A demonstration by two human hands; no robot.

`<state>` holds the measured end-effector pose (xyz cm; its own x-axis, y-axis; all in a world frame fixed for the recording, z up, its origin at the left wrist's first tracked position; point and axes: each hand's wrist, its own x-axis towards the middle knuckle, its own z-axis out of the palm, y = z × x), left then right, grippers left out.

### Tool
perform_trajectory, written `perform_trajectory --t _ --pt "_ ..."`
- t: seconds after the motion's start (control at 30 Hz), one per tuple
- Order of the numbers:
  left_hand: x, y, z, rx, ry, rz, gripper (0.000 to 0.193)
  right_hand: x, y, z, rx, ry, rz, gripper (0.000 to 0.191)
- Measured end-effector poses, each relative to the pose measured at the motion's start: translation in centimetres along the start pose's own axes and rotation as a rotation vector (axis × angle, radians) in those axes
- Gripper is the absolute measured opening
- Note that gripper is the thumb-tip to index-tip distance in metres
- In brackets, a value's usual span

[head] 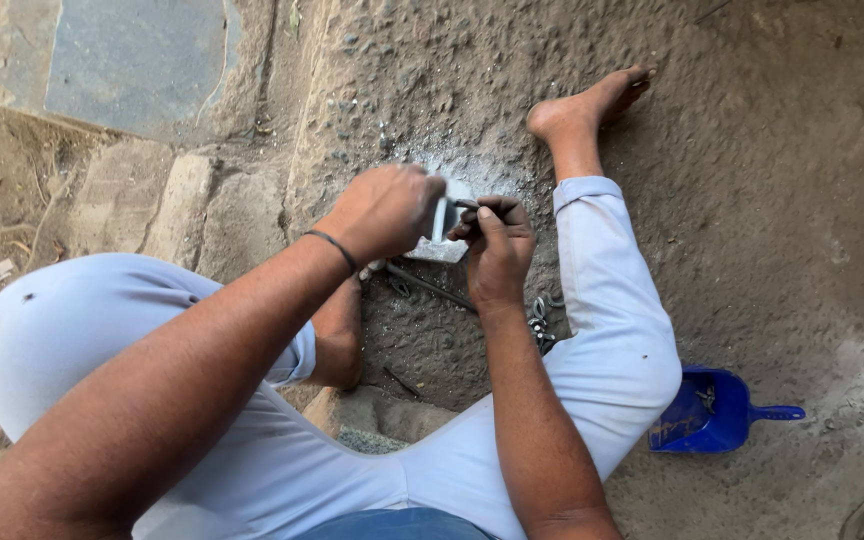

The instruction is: The person sits on the ground and uses a hammer and chisel to shape a metal ring placed on a stone block. They repeatedly strike the chisel to cut or refine the metal, occasionally adjusting the ring's position.

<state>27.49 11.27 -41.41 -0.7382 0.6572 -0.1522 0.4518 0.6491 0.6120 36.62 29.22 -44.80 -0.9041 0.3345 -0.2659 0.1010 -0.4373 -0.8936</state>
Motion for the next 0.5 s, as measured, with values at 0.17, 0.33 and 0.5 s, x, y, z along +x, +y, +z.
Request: perform_trajectory --t 0.17,0.33,0.5 --pt "-1.0 -1.3 1.0 0.310 -0.174 -0.013 0.009 1.3 3.8 -2.7 -0.979 0.163 -0.386 0.013" --pt "-0.7 2.4 -4.5 0.253 -0.040 0.108 0.015 1.6 10.4 -4.8 -1.552 -0.128 -0.157 0.023" --pt "-2.6 8.5 -4.8 -0.019 0.113 0.349 0.024 3.7 12.7 -6.2 -1.467 0.020 -0.146 0.020"
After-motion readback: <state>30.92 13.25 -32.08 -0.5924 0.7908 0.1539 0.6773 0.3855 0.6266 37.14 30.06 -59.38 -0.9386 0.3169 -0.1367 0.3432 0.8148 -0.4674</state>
